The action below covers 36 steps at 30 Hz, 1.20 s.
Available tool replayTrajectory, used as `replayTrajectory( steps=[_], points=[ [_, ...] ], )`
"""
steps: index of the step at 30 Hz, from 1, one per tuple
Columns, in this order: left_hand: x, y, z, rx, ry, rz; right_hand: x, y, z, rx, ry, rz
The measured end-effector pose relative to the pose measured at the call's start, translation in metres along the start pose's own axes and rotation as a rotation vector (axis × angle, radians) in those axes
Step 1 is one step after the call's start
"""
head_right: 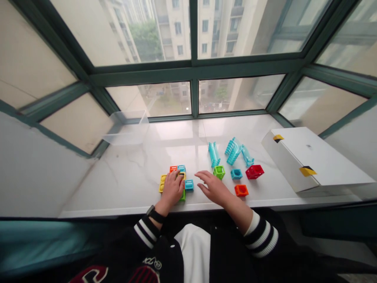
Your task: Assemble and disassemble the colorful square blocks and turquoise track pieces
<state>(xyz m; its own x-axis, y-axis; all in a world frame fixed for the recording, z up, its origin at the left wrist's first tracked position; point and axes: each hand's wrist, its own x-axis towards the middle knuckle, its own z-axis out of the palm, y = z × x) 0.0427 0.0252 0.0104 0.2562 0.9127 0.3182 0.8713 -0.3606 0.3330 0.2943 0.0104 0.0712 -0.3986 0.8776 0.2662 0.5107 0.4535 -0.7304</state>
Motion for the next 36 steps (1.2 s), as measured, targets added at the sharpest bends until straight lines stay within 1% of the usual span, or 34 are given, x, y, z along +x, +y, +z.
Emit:
replayTrajectory(
  steps=[2, 4, 6, 8, 11, 14, 17, 20, 22, 24, 26, 29, 31, 33, 36],
  points=[
    [0.0, 0.001, -0.001, 0.006, -0.006, 0.001, 0.008, 0.006, 0.035, -0.067, -0.073, 0.031],
    [-0.001, 0.001, -0.002, 0.007, -0.013, -0.005, 0.013, 0.012, 0.063, -0.131, -0.137, 0.088],
    [-0.001, 0.001, -0.002, 0.005, -0.013, -0.006, 0.017, 0.016, 0.079, -0.179, -0.192, 0.114],
    [-0.001, 0.0, -0.001, 0.003, -0.006, 0.001, 0.02, 0.016, 0.085, -0.221, -0.231, 0.126],
    [0.0, -0.001, -0.001, 0.001, 0.005, 0.008, 0.024, 0.014, 0.08, -0.27, -0.264, 0.151],
    [0.0, -0.001, -0.001, 0.006, 0.009, 0.003, 0.024, 0.013, 0.069, -0.296, -0.232, 0.187],
    [0.001, -0.001, 0.0, 0.004, 0.013, 0.002, 0.02, 0.013, 0.059, -0.243, -0.115, 0.182],
    [0.001, -0.002, 0.002, -0.019, 0.009, -0.008, 0.016, 0.009, 0.049, -0.078, 0.032, 0.109],
    [0.002, -0.002, 0.001, -0.055, -0.001, -0.032, 0.014, 0.005, 0.043, 0.041, 0.119, 0.097],
    [0.004, -0.001, -0.007, -0.117, 0.005, -0.064, 0.014, -0.001, 0.037, 0.131, 0.185, 0.11],
    [0.006, 0.003, -0.021, -0.233, 0.031, -0.066, 0.014, -0.006, 0.032, 0.206, 0.234, 0.12],
    [0.008, 0.015, -0.046, -0.5, 0.053, -0.007, 0.015, -0.012, 0.026, 0.343, 0.271, 0.122],
    [0.007, 0.024, -0.059, -0.647, 0.025, 0.013, 0.015, -0.014, 0.025, 0.434, 0.271, 0.106],
    [0.005, 0.031, -0.066, -0.742, -0.013, 0.017, 0.014, -0.014, 0.025, 0.508, 0.251, 0.083],
    [0.003, 0.035, -0.064, -0.827, -0.035, 0.014, 0.012, -0.014, 0.025, 0.567, 0.202, 0.066]
  ],
)
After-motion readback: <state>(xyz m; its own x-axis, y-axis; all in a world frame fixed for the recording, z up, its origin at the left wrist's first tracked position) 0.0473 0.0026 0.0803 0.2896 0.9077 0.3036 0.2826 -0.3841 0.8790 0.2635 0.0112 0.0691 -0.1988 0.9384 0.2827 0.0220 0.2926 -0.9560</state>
